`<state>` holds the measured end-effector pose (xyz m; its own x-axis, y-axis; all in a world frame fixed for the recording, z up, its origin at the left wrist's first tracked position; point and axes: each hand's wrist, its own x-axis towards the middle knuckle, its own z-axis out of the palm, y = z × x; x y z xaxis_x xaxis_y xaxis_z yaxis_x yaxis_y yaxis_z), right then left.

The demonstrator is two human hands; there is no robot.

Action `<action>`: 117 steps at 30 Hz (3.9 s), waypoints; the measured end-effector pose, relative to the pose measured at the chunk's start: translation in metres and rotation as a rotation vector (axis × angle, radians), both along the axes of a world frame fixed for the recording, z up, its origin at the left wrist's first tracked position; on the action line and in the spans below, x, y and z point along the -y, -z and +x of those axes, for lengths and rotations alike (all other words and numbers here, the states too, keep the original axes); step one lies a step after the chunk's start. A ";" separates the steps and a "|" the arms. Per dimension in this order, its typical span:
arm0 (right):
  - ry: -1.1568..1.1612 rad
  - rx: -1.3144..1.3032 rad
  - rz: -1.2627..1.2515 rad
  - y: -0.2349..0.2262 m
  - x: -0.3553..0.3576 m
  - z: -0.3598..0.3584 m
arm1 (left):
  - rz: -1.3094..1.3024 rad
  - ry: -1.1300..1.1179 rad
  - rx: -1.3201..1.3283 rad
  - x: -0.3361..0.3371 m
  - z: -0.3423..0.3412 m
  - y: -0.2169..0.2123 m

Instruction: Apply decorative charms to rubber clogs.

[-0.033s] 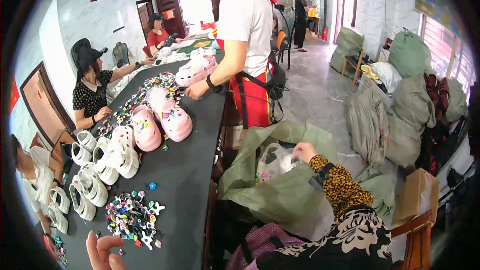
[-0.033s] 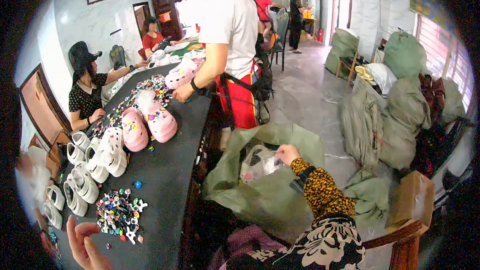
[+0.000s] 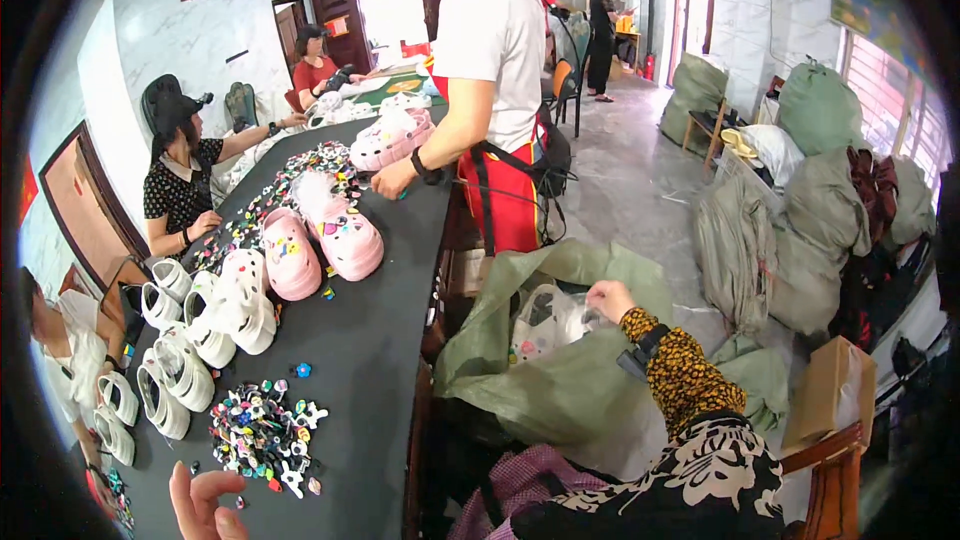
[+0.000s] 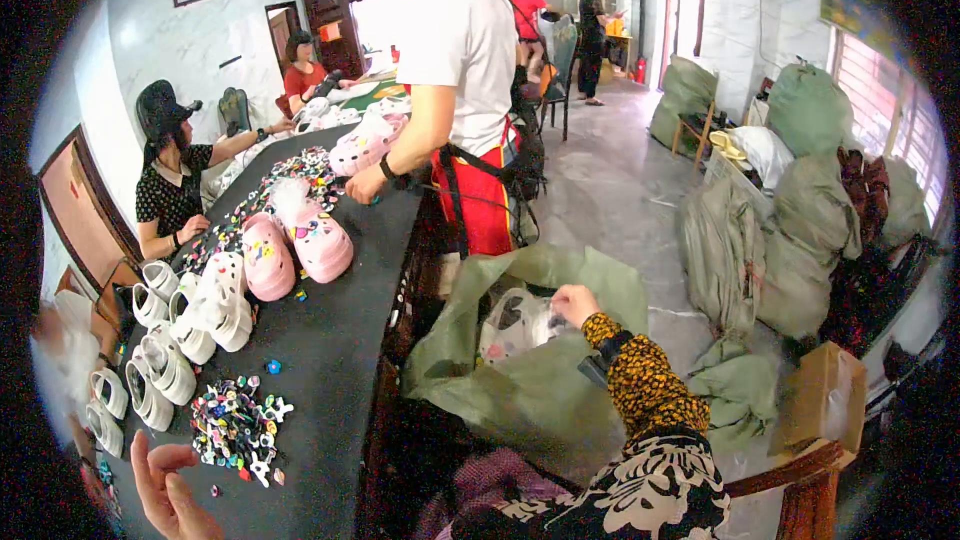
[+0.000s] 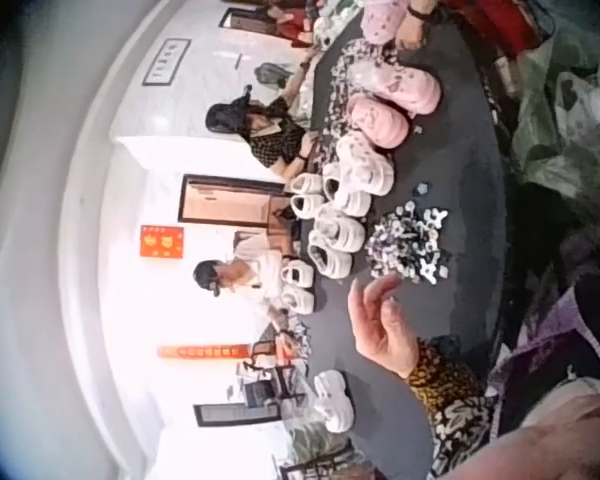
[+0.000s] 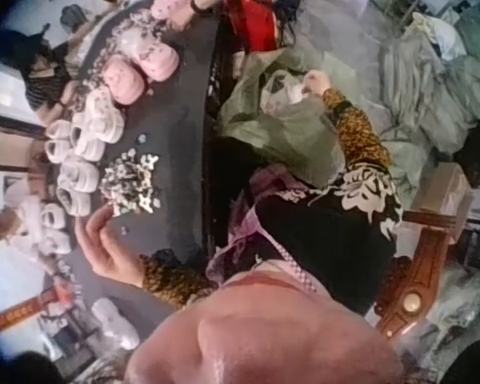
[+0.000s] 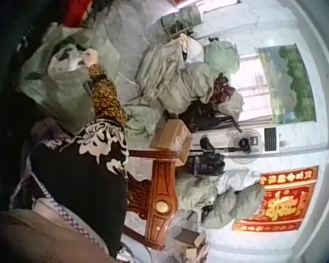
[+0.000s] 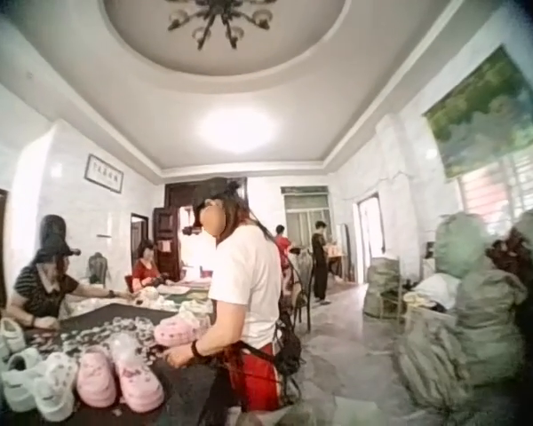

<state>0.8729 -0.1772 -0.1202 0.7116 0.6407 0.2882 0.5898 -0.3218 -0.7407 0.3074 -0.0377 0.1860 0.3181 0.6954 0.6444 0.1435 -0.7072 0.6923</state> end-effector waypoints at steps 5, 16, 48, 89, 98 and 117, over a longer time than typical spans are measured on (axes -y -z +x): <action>-0.139 -0.514 0.094 -0.060 0.000 -0.018 | 0.172 -0.042 0.017 -0.010 0.006 0.011; -0.199 -0.451 0.324 -0.152 -0.008 -0.047 | 0.199 0.056 -0.057 -0.020 0.000 0.020; -1.583 -0.471 0.345 -0.415 -0.190 -0.475 | -0.695 -0.075 0.064 0.065 -0.174 0.087; -0.142 -0.345 0.399 -0.282 -0.289 -0.043 | -0.095 -0.686 -0.610 0.042 -0.289 0.129; -0.118 -0.355 0.444 -0.275 -0.293 -0.020 | 0.045 -0.738 -0.743 0.037 -0.277 0.127; -0.191 -0.314 0.554 -0.270 -0.293 -0.054 | -0.290 -0.759 -0.637 0.051 -0.269 0.103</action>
